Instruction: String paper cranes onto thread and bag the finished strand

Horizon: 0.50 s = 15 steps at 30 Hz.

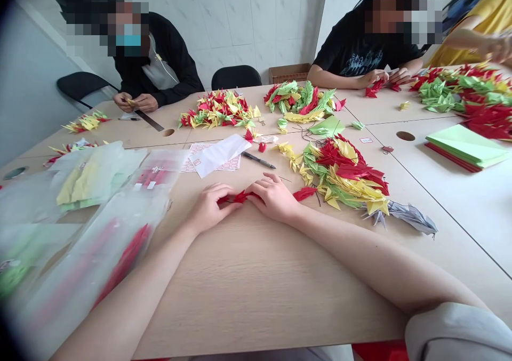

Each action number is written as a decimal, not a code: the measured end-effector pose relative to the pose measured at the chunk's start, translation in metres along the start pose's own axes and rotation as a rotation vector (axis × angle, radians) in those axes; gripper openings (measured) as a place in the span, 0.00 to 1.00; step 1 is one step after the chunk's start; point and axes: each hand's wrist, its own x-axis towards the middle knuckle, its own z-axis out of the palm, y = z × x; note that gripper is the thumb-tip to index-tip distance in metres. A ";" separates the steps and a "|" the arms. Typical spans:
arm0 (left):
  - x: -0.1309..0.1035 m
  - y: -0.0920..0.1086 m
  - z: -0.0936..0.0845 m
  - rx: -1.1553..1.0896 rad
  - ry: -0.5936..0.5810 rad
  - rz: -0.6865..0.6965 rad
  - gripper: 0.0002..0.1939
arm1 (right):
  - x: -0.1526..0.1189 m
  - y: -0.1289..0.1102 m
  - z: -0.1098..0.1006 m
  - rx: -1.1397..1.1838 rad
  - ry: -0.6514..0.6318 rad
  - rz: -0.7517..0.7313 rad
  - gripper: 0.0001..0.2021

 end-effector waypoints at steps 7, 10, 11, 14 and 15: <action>0.000 -0.007 0.009 -0.132 0.055 -0.107 0.09 | 0.002 -0.001 -0.001 -0.045 -0.012 0.040 0.08; -0.001 -0.008 0.005 -0.150 0.047 -0.136 0.08 | 0.002 -0.001 -0.002 -0.174 -0.010 0.108 0.09; -0.001 -0.008 0.004 -0.146 0.049 -0.142 0.08 | 0.002 -0.001 -0.002 -0.217 -0.017 0.134 0.09; 0.000 -0.008 0.001 -0.140 0.058 -0.148 0.06 | 0.001 -0.002 -0.004 -0.277 -0.025 0.196 0.09; 0.000 -0.009 0.001 -0.140 0.061 -0.150 0.06 | 0.000 -0.002 -0.005 -0.265 -0.028 0.195 0.08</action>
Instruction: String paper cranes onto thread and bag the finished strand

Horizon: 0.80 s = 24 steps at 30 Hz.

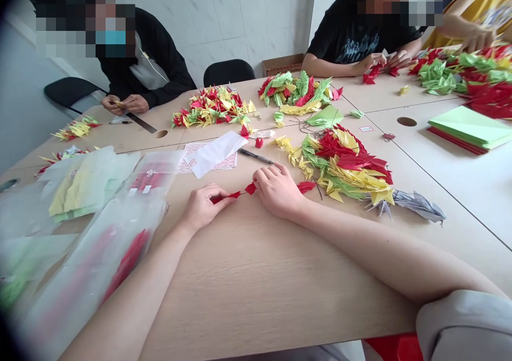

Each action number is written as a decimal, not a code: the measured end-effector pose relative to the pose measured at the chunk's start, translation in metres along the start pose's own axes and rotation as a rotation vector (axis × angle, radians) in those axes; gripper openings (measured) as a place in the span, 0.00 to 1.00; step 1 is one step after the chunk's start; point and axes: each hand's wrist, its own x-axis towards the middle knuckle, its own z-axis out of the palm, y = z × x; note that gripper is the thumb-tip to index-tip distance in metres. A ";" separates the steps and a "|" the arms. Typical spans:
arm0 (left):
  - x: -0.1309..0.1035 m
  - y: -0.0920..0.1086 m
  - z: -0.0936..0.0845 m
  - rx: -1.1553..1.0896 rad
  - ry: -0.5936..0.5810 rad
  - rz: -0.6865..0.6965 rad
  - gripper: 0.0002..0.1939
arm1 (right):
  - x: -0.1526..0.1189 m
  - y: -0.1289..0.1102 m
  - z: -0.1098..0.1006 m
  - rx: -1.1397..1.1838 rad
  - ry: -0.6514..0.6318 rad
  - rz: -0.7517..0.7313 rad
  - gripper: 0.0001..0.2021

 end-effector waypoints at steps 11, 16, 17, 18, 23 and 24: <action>0.004 -0.012 -0.018 0.149 0.165 -0.086 0.08 | 0.008 0.007 -0.027 -0.253 -0.316 -0.089 0.07; 0.005 -0.011 -0.023 0.187 0.159 -0.092 0.08 | 0.005 -0.001 -0.043 -0.436 -0.428 -0.007 0.11; 0.005 -0.011 -0.023 0.182 0.163 -0.091 0.08 | 0.004 -0.002 -0.045 -0.445 -0.443 0.020 0.11; 0.005 -0.011 -0.023 0.169 0.165 -0.096 0.08 | 0.003 -0.002 -0.046 -0.449 -0.451 0.047 0.11; 0.004 -0.010 -0.012 -0.149 0.128 -0.223 0.13 | -0.001 -0.002 -0.045 -0.365 -0.221 -0.017 0.11; 0.003 -0.007 -0.008 -0.247 0.111 -0.245 0.14 | -0.001 -0.005 -0.043 -0.266 -0.147 -0.057 0.11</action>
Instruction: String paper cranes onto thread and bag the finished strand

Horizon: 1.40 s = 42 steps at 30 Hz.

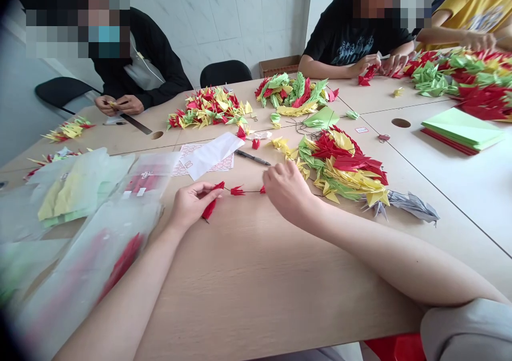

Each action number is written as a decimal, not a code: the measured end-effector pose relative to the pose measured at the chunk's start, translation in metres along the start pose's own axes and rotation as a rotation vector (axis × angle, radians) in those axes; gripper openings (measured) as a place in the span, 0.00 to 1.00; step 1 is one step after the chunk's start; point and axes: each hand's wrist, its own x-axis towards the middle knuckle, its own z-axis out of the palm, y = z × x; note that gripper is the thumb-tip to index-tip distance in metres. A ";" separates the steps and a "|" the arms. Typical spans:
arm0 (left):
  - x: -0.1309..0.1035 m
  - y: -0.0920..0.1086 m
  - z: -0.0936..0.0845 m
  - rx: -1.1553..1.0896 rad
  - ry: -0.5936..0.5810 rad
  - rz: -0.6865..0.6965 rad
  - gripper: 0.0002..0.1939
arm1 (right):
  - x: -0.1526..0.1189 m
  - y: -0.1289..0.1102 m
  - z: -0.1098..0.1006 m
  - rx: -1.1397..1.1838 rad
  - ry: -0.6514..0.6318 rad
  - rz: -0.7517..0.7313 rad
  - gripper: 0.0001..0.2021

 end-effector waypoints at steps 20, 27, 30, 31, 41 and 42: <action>-0.023 0.022 0.027 -0.169 -0.119 0.112 0.07 | -0.003 -0.024 0.040 0.594 0.311 -0.087 0.03; -0.024 0.023 0.027 -0.203 -0.155 0.114 0.07 | -0.001 -0.023 0.038 0.685 0.304 -0.058 0.03; -0.025 0.023 0.028 -0.258 -0.178 0.076 0.09 | 0.000 -0.023 0.037 0.729 0.294 -0.040 0.03; -0.025 0.023 0.027 -0.272 -0.184 0.065 0.10 | 0.000 -0.023 0.037 0.753 0.289 -0.027 0.04; -0.026 0.028 0.023 -0.228 -0.196 0.070 0.10 | 0.000 -0.025 0.028 1.034 0.235 0.039 0.06; -0.026 0.027 0.024 -0.228 -0.198 0.063 0.11 | -0.001 -0.025 0.027 1.056 0.220 0.046 0.08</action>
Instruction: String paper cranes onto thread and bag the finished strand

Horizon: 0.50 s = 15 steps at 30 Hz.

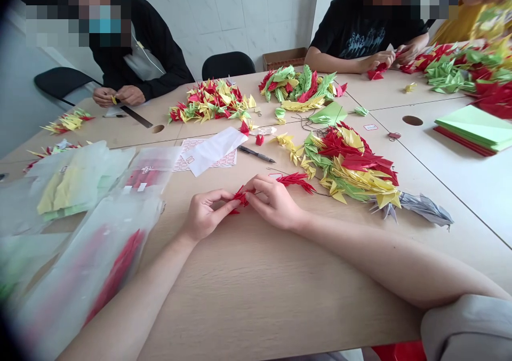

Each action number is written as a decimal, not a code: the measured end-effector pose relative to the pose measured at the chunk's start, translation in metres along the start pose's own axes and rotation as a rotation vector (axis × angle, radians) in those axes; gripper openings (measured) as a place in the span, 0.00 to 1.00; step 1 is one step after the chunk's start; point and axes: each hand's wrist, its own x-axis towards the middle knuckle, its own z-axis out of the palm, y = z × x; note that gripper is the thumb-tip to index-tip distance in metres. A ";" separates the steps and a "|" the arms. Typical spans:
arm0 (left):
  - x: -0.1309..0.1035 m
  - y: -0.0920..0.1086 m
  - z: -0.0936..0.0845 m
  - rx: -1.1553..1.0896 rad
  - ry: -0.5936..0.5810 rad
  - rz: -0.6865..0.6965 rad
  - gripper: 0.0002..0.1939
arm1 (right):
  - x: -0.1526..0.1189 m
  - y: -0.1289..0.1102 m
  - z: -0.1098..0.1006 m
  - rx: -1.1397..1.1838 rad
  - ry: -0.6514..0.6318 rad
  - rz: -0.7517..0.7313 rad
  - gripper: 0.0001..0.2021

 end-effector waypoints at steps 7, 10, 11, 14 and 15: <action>-0.001 0.000 0.001 0.146 0.035 0.080 0.09 | 0.000 -0.001 0.001 -0.031 0.051 0.018 0.06; -0.001 0.007 0.003 0.335 0.099 0.238 0.09 | 0.001 -0.001 0.003 -0.069 0.062 0.019 0.07; -0.001 0.009 0.004 0.395 0.121 0.290 0.10 | 0.001 0.000 0.003 -0.082 0.060 0.018 0.07; -0.003 0.011 0.007 0.571 0.162 0.399 0.09 | 0.002 0.000 0.003 -0.122 0.063 0.002 0.07; -0.003 0.010 0.007 0.622 0.169 0.421 0.08 | 0.001 0.000 0.004 -0.134 0.069 -0.005 0.07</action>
